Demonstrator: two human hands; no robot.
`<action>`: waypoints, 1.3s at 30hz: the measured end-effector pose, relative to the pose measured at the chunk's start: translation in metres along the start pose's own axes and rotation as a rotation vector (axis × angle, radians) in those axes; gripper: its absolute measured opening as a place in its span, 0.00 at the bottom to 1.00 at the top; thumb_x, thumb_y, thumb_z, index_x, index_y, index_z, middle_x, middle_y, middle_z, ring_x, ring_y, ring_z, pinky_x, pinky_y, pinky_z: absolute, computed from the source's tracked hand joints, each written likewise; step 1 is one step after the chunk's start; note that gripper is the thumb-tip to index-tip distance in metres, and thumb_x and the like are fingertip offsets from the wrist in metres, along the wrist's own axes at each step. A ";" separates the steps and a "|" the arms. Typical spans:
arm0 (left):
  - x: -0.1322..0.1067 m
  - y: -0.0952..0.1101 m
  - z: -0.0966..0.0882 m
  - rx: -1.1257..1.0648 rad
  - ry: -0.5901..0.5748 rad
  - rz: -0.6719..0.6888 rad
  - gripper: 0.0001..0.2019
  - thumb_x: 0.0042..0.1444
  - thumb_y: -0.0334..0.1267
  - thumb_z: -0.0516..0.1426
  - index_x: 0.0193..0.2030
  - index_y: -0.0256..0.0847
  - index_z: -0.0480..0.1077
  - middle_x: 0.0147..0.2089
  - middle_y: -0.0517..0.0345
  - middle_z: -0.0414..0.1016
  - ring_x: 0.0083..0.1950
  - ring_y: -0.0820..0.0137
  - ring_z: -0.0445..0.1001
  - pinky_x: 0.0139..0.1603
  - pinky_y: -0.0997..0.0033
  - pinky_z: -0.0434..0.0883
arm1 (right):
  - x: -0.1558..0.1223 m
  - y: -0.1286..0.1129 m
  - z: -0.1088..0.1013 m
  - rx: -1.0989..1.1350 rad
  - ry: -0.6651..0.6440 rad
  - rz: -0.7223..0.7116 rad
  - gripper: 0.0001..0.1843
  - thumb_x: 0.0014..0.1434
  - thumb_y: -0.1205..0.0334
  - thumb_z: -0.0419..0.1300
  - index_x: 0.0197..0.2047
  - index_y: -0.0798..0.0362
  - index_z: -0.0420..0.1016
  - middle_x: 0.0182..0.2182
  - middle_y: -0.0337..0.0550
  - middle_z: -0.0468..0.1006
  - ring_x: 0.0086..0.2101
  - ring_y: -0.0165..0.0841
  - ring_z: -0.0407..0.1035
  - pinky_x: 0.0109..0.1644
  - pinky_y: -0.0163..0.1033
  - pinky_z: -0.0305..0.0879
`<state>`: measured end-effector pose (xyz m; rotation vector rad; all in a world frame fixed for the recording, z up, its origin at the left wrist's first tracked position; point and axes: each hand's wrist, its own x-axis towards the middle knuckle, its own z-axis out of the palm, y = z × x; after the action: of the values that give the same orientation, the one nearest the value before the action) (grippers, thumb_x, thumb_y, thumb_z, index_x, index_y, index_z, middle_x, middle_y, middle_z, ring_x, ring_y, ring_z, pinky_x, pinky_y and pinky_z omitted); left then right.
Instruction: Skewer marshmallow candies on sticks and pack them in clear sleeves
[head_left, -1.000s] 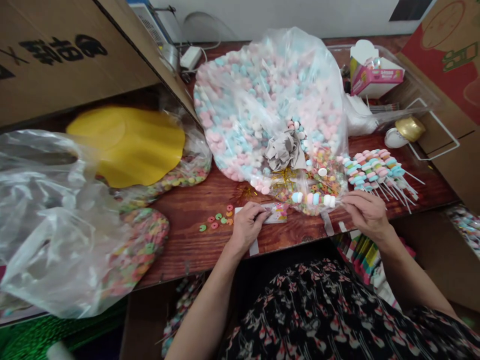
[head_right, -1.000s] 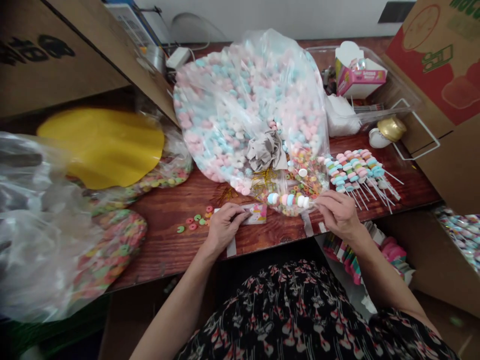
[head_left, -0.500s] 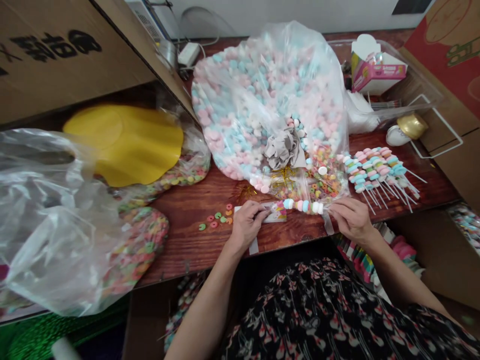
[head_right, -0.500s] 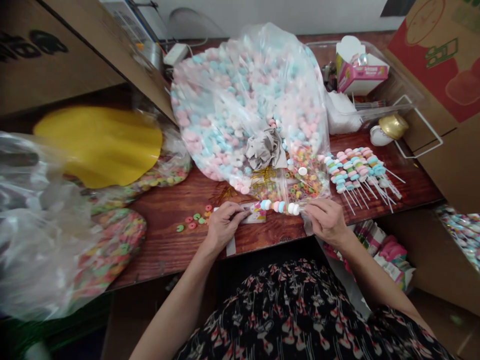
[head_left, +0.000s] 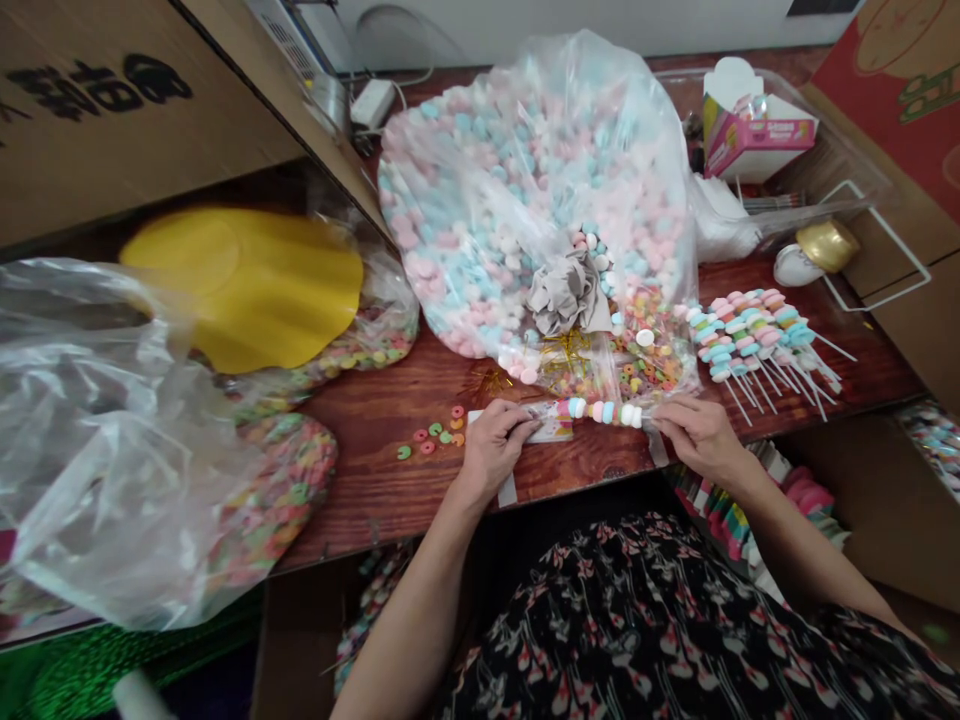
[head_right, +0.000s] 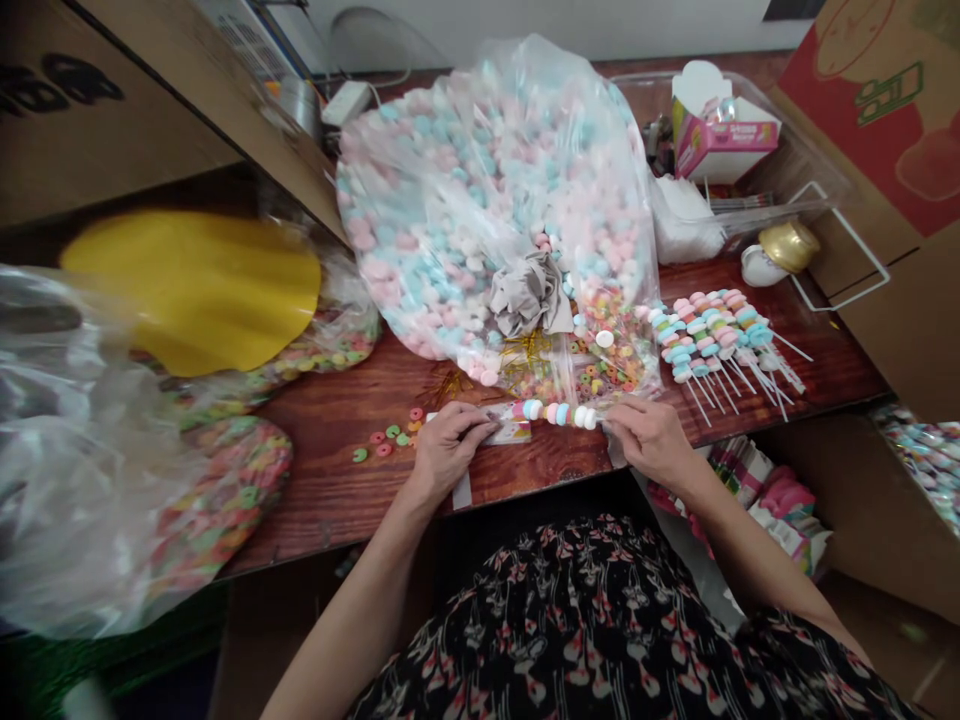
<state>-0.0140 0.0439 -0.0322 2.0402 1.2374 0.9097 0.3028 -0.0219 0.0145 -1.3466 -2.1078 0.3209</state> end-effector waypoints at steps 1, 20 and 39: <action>0.000 0.000 0.000 -0.001 0.005 0.002 0.05 0.58 0.38 0.60 0.33 0.42 0.77 0.33 0.57 0.75 0.34 0.71 0.73 0.36 0.71 0.69 | 0.001 -0.001 -0.002 -0.073 -0.012 -0.064 0.09 0.61 0.70 0.54 0.36 0.52 0.75 0.33 0.44 0.78 0.34 0.33 0.71 0.38 0.37 0.66; -0.001 -0.004 -0.004 -0.063 -0.084 0.101 0.05 0.59 0.35 0.58 0.35 0.40 0.75 0.36 0.55 0.73 0.37 0.71 0.72 0.39 0.71 0.69 | 0.039 -0.004 -0.001 -0.298 -0.006 -0.357 0.12 0.60 0.70 0.52 0.36 0.53 0.77 0.31 0.42 0.77 0.32 0.31 0.67 0.36 0.37 0.56; 0.033 0.030 -0.015 0.413 -0.276 0.192 0.06 0.51 0.31 0.55 0.36 0.39 0.70 0.37 0.51 0.74 0.41 0.62 0.70 0.43 0.62 0.63 | 0.063 -0.011 0.002 -0.173 0.182 -0.477 0.09 0.61 0.68 0.53 0.36 0.53 0.76 0.32 0.41 0.79 0.32 0.30 0.67 0.35 0.37 0.56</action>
<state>0.0010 0.0632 0.0081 2.5433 1.1600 0.4516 0.2751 0.0289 0.0406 -0.8793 -2.2533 -0.1778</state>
